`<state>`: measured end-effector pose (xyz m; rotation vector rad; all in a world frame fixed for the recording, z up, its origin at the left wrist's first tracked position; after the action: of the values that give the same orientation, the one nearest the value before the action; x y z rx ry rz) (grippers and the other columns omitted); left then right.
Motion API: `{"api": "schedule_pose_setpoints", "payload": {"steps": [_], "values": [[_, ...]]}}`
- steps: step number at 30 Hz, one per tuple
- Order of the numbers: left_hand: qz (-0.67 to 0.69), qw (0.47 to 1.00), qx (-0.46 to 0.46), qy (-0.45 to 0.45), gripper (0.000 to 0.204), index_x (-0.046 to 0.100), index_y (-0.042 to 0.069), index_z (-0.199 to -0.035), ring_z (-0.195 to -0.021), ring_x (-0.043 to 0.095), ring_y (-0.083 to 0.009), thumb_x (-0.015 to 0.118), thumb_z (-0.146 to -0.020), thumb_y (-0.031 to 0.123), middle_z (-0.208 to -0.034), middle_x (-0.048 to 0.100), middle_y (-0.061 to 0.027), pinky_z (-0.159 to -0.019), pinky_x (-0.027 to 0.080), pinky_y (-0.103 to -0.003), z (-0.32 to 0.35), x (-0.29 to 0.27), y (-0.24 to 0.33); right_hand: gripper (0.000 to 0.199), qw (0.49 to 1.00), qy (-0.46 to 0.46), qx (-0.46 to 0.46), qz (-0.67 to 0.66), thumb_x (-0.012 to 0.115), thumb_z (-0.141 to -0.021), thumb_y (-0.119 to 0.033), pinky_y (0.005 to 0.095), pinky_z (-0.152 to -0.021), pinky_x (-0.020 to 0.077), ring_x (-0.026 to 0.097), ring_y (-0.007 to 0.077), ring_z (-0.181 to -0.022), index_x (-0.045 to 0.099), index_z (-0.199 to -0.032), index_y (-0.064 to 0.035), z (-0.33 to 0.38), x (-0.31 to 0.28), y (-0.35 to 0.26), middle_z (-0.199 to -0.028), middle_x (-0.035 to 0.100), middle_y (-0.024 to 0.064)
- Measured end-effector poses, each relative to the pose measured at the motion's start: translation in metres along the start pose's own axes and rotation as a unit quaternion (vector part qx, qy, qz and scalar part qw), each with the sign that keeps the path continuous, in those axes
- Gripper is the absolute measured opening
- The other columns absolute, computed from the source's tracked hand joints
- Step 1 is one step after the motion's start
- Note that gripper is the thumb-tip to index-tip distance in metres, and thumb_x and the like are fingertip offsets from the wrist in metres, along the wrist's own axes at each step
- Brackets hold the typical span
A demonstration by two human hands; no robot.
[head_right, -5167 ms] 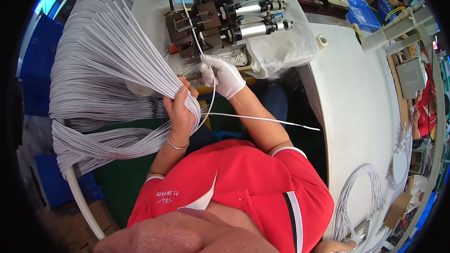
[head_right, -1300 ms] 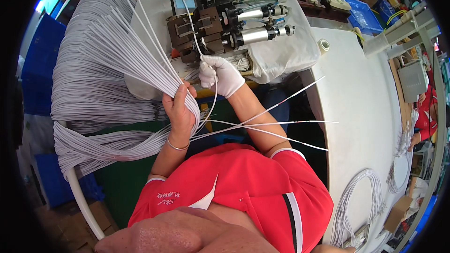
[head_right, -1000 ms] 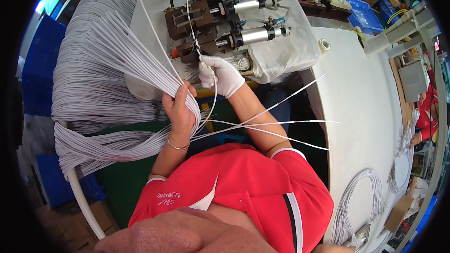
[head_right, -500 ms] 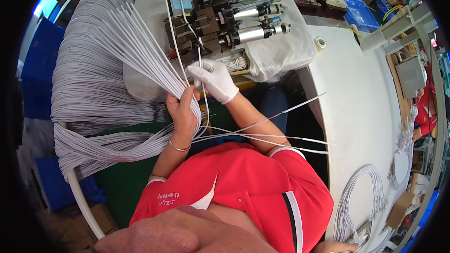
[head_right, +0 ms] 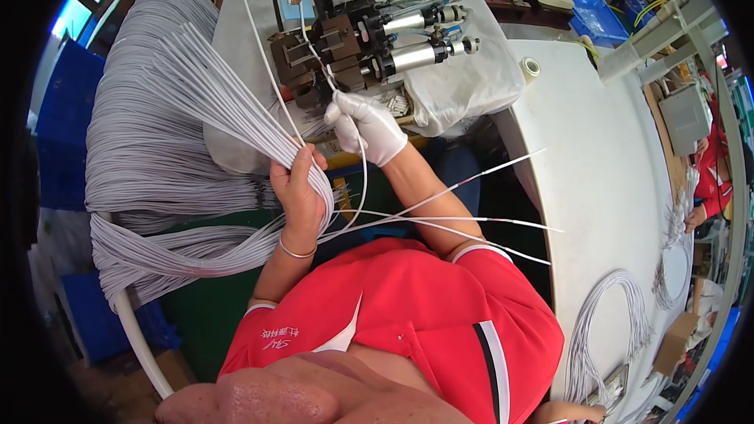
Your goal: The person inserts the ends of individual wires into a machine to process them one by one, then gathers the bundle and wraps tape around it.
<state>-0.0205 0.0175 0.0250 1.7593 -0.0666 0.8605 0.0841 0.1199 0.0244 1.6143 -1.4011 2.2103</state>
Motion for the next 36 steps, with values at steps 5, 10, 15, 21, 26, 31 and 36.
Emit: {"api": "schedule_pose_setpoints", "payload": {"steps": [5, 10, 15, 21, 26, 31, 36], "values": [[-0.005, 1.000, -0.007, -0.020, 0.014, 0.053, 0.002, -0.097, -0.066, 0.054, -0.0141, 0.056, -0.084, 0.001, -0.082, 0.058, -0.0075, -0.060, 0.044, -0.026, -0.002, 0.000, -0.002, 0.035, 0.997, 0.042, 0.068, -0.010, 0.044, -0.095, -0.032, 0.0245, -0.034, 0.0258, 0.033, 0.0116, -0.034, 0.058, -0.080, -0.0037, -0.010, 0.004, 0.010, -0.043, 0.038, 0.0008], [-0.005, 1.000, -0.008, -0.004, 0.013, 0.053, 0.002, -0.097, -0.066, 0.054, -0.0139, 0.055, -0.085, 0.002, -0.081, 0.057, -0.0073, -0.059, 0.044, -0.025, -0.002, 0.003, 0.003, 0.034, 0.999, 0.017, 0.038, 0.025, 0.042, -0.095, -0.031, 0.0238, -0.034, 0.0263, 0.033, 0.0110, -0.034, 0.057, -0.082, -0.0032, -0.014, 0.007, 0.003, -0.044, 0.038, 0.0000], [0.013, 1.000, -0.005, -0.013, 0.013, 0.053, 0.002, -0.097, -0.065, 0.054, -0.0140, 0.055, -0.084, 0.002, -0.081, 0.058, -0.0073, -0.060, 0.044, -0.026, -0.001, 0.004, 0.001, 0.033, 0.996, -0.034, 0.050, -0.064, 0.041, -0.095, -0.032, 0.0231, -0.034, 0.0262, 0.033, 0.0103, -0.034, 0.055, -0.083, -0.0043, -0.006, 0.007, 0.005, -0.045, 0.039, -0.0011], [0.014, 1.000, 0.002, -0.018, 0.011, 0.053, 0.003, -0.095, -0.065, 0.054, -0.0141, 0.055, -0.084, 0.002, -0.079, 0.058, -0.0070, -0.059, 0.044, -0.026, 0.001, 0.004, 0.005, 0.036, 0.998, -0.017, -0.001, 0.056, 0.039, -0.096, -0.033, 0.0241, -0.034, 0.0265, 0.034, 0.0109, -0.034, 0.055, -0.080, -0.0044, -0.013, 0.025, -0.006, -0.047, 0.041, -0.0006], [0.030, 0.999, -0.012, -0.024, 0.012, 0.053, 0.002, -0.096, -0.064, 0.054, -0.0123, 0.055, -0.084, -0.001, -0.079, 0.057, -0.0052, -0.060, 0.046, -0.025, 0.001, 0.001, 0.003, 0.036, 0.912, -0.043, -0.173, 0.369, 0.045, -0.092, -0.028, 0.0223, -0.042, 0.0385, 0.052, 0.0119, -0.046, 0.062, -0.081, 0.0018, 0.018, 0.035, -0.030, -0.058, 0.058, 0.0068], [0.004, 0.997, -0.020, -0.071, 0.011, 0.054, 0.003, -0.096, -0.068, 0.054, -0.0106, 0.055, -0.085, -0.001, -0.082, 0.057, -0.0038, -0.062, 0.045, -0.024, 0.003, -0.002, -0.019, 0.026, 0.868, 0.056, -0.230, 0.436, 0.058, -0.088, -0.025, 0.0170, -0.051, 0.0375, 0.050, 0.0048, -0.059, 0.065, -0.084, -0.0007, 0.014, 0.030, 0.006, -0.073, 0.060, 0.0007], [-0.015, 1.000, -0.016, -0.011, 0.013, 0.053, 0.002, -0.096, -0.070, 0.055, -0.0119, 0.056, -0.084, 0.001, -0.081, 0.057, -0.0051, -0.065, 0.046, -0.025, -0.001, 0.003, -0.018, 0.031, 0.962, 0.143, -0.075, 0.220, 0.052, -0.092, -0.030, 0.0185, -0.043, 0.0292, 0.041, 0.0048, -0.045, 0.059, -0.073, -0.0064, 0.003, 0.006, 0.005, -0.057, 0.053, -0.0013]]}}
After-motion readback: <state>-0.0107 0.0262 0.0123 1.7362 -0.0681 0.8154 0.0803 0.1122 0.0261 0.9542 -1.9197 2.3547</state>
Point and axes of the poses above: each hand's wrist, its own z-axis away from the middle knuckle, its own x-axis out of the palm, y = z × x, the point moved 2 cm from there along -z, towards the middle knuckle
